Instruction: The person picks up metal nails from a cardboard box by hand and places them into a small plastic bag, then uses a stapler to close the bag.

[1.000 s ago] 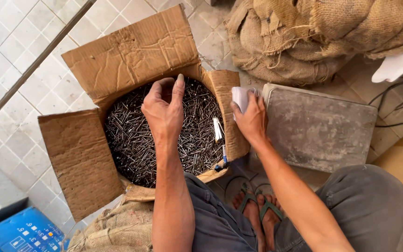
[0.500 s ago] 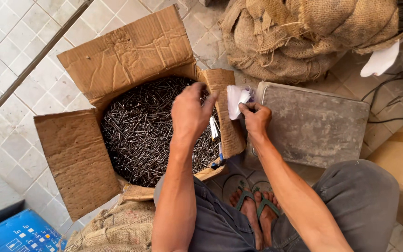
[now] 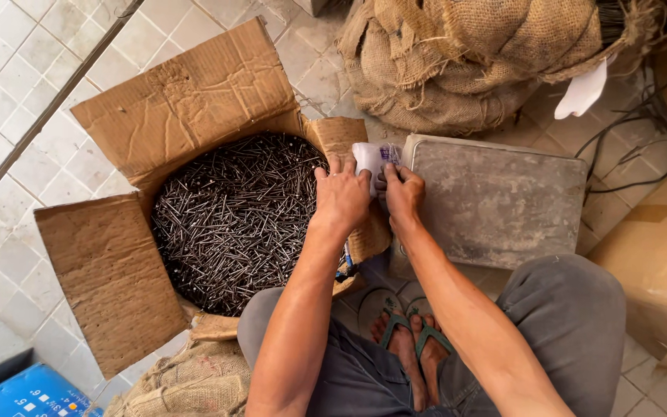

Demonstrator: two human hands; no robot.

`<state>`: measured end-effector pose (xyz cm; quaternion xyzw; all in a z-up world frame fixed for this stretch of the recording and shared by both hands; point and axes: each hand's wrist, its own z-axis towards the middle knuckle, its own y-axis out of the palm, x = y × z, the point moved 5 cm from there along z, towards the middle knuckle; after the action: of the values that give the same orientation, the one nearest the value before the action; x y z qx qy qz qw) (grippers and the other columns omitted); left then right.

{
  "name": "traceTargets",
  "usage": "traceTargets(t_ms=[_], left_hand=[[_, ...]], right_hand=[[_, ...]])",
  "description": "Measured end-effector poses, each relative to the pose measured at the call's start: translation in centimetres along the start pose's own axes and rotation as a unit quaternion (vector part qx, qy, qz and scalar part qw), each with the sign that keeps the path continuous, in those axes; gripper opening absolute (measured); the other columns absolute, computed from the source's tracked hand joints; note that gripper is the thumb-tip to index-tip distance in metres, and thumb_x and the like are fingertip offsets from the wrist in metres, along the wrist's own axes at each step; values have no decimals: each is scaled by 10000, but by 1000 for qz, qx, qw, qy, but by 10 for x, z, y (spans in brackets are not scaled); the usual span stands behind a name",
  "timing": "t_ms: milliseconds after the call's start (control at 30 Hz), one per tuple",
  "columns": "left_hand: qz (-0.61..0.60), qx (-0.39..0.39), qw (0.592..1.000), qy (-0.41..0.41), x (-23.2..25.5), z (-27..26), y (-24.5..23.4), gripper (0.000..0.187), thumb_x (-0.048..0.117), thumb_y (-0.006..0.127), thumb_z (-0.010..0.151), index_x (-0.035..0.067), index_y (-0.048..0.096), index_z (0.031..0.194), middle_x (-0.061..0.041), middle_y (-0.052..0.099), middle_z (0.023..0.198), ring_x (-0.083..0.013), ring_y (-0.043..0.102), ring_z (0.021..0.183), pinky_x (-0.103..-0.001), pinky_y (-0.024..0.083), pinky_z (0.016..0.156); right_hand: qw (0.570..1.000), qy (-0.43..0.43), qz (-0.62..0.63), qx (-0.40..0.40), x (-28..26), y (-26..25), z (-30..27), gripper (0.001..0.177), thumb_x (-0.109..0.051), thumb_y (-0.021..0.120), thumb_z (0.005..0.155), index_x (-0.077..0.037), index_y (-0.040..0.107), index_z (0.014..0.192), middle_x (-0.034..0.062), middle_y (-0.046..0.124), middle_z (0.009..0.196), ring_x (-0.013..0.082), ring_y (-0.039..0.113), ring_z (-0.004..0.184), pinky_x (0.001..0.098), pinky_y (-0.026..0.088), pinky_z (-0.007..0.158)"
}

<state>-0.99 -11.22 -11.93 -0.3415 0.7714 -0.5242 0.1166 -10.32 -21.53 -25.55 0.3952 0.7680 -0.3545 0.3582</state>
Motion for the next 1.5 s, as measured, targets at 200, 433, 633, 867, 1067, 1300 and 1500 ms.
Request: traceTargets(t_ms=[200, 433, 633, 867, 1067, 1300, 1500], left_hand=[[48, -139, 989, -16, 18, -11, -10, 477, 197, 373, 1092, 205, 677, 1460, -129, 433, 1713, -507, 135, 1636, -705, 205, 1196], [72, -161, 984, -26, 17, -5, 0, 521, 188, 319, 1100, 190, 609, 1532, -121, 383, 1750, -503, 82, 1650, -738, 135, 1215], [62, -152, 986, -19, 14, -2, 4, 546, 151, 310, 1076, 190, 603, 1535, -114, 425, 1725, -494, 90, 1653, -778, 126, 1203], [-7, -109, 994, -22, 9, 7, 8, 535, 99, 312, 1065, 132, 598, 1516, -121, 503, 1672, -449, 156, 1659, -814, 110, 1199], [-22, -58, 998, -19, 4, 9, 15, 460, 106, 360, 1050, 132, 621, 1428, -146, 615, 1546, -413, 306, 1615, -796, 148, 1195], [-44, -13, 999, 16, -4, 18, 31, 396, 170, 367, 1026, 295, 630, 1294, -96, 717, 1271, -381, 599, 1345, -781, 281, 1138], [-44, -17, 999, 24, -10, 15, 25, 392, 195, 507, 983, 215, 647, 1348, -133, 759, 1249, -362, 629, 1353, -801, 276, 1140]], right_hand=[[984, -56, -158, -55, -17, 7, 17, 453, -540, 874, 881, -178, 821, 1148, 80, 816, 922, 231, 799, 830, 398, 674, 682], [976, -77, -196, -50, -18, 9, 16, 283, -452, 819, 938, -211, 842, 1086, 59, 822, 924, 283, 800, 941, 437, 638, 773], [985, -70, -150, -50, -8, 6, 22, 141, -330, 768, 971, -211, 838, 946, 17, 762, 700, 166, 749, 709, 336, 600, 643], [994, -74, 22, -78, -22, -2, -13, 167, -244, 769, 983, -114, 825, 895, 56, 737, 705, 117, 671, 682, 272, 556, 609], [985, -2, 155, -80, -3, -1, -5, 182, -259, 780, 1002, -106, 805, 906, 101, 768, 770, 172, 732, 682, 275, 579, 575], [974, 38, 204, -92, 12, 0, -2, 247, -323, 782, 1011, -86, 769, 943, 98, 771, 797, 185, 748, 680, 258, 588, 577], [972, 43, 221, -71, 22, 1, 5, 311, -366, 851, 960, -95, 732, 864, 108, 747, 731, 154, 686, 573, 245, 562, 534]])
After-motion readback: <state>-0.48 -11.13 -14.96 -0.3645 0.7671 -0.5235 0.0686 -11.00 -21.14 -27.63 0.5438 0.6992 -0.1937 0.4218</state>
